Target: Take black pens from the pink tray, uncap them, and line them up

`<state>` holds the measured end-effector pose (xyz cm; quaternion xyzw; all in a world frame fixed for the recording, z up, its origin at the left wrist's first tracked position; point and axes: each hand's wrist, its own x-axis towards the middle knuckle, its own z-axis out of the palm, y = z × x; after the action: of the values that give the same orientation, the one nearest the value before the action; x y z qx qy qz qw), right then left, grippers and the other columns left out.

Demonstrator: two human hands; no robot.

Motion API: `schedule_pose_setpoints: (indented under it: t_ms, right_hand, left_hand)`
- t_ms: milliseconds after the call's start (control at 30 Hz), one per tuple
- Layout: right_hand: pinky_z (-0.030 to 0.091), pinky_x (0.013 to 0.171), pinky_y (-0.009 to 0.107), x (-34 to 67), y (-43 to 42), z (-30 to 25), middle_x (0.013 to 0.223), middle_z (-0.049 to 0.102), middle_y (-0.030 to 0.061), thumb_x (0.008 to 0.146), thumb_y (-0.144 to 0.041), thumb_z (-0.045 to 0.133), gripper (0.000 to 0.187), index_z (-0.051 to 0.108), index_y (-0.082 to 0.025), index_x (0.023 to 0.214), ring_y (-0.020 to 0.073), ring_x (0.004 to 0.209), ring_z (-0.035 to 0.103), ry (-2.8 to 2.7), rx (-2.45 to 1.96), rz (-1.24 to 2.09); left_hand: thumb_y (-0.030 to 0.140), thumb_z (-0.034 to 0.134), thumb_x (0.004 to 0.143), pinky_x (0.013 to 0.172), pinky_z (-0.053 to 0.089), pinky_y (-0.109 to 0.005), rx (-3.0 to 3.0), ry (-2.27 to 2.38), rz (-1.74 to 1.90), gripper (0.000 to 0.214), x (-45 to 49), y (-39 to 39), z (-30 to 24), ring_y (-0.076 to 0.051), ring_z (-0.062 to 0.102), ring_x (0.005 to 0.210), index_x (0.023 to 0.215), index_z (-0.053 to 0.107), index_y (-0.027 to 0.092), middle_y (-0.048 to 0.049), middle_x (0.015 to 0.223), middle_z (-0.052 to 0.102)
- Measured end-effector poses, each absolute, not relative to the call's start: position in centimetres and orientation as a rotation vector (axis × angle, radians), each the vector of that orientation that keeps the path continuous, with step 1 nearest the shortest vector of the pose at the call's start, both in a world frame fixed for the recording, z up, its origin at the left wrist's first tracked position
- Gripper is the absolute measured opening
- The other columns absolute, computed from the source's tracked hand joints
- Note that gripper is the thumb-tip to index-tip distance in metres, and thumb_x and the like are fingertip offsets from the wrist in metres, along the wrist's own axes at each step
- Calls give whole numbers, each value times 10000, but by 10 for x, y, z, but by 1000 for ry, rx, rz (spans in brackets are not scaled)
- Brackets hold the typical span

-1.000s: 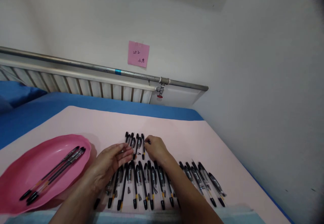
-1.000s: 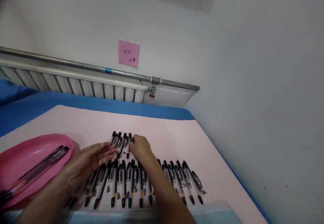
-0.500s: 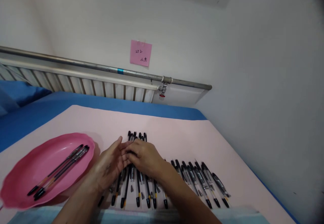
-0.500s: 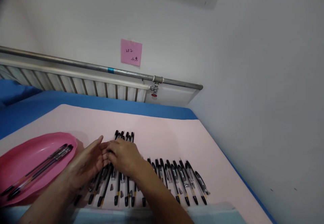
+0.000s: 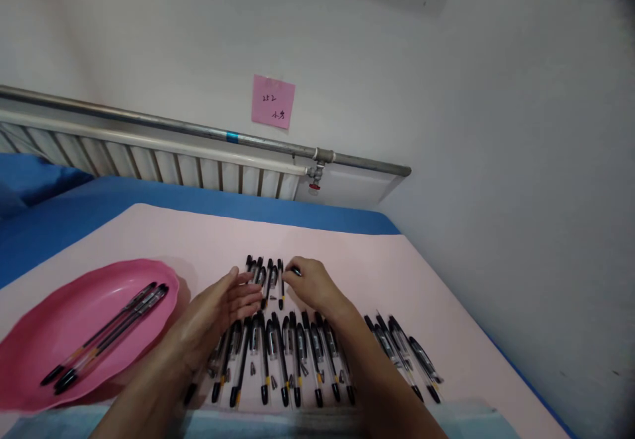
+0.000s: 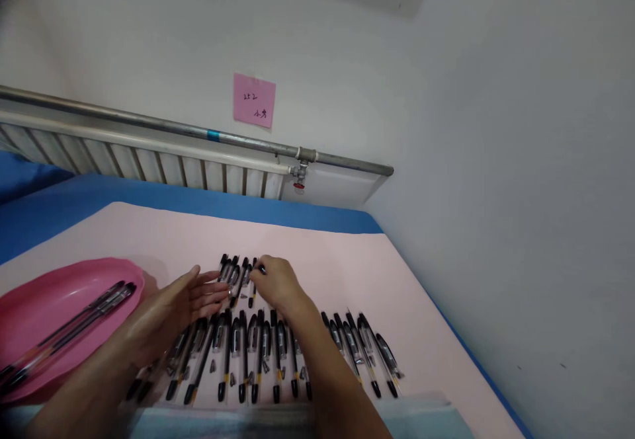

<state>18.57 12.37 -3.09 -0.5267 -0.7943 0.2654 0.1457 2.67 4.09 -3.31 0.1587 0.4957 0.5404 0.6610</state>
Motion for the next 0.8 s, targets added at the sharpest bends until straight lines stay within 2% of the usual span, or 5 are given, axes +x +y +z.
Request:
schedule_pose_setpoints:
  t_ms: [133, 200, 400, 600, 800]
  right_hand:
    - [385, 468, 226, 197, 134, -46, 508, 605, 22, 731, -197, 464, 192, 651, -157, 746, 145, 437, 546, -2310, -1735, 881]
    - [374, 436, 231, 196, 134, -53, 474, 590, 21, 733, -212, 456, 212, 660, -155, 751, 144, 383, 522, -2322, -1782, 907]
    - [412, 542, 216, 190, 136, -59, 591, 648, 48, 706, -233, 532, 170, 677, -154, 749, 152, 562, 604, -2343, -1816, 869]
    - [405, 508, 228, 197, 139, -63, 574, 643, 45, 742, -226, 482, 204, 669, -155, 778, 152, 512, 587, -2309, -1786, 833]
    - [430, 736, 243, 200, 148, -63, 1001, 657, 106, 777, -206, 474, 324, 598, -130, 1067, 172, 880, 602, -2209, -1707, 661]
  left_hand:
    - [361, 503, 826, 785, 514, -349, 384, 1167, 1217, 392, 26, 43, -36, -242, 650, 873, 1094, 535, 77, -197, 1013, 651]
    - [355, 501, 827, 767, 519, -342, 387, 1178, 1198, 382, 27, 43, -37, -239, 654, 858, 1088, 538, 78, -198, 1004, 653]
    - [331, 490, 837, 735, 526, -312, 405, 1225, 1185, 339, 28, 41, -33, -220, 657, 826, 1048, 550, 74, -196, 989, 654]
    - [309, 494, 838, 717, 529, -303, 416, 1224, 1212, 302, 26, 40, -30, -209, 661, 802, 1023, 563, 81, -176, 937, 669]
    - [299, 535, 814, 710, 529, -313, 402, 1235, 1232, 283, 22, 40, -32, -208, 662, 784, 996, 582, 88, -161, 901, 680]
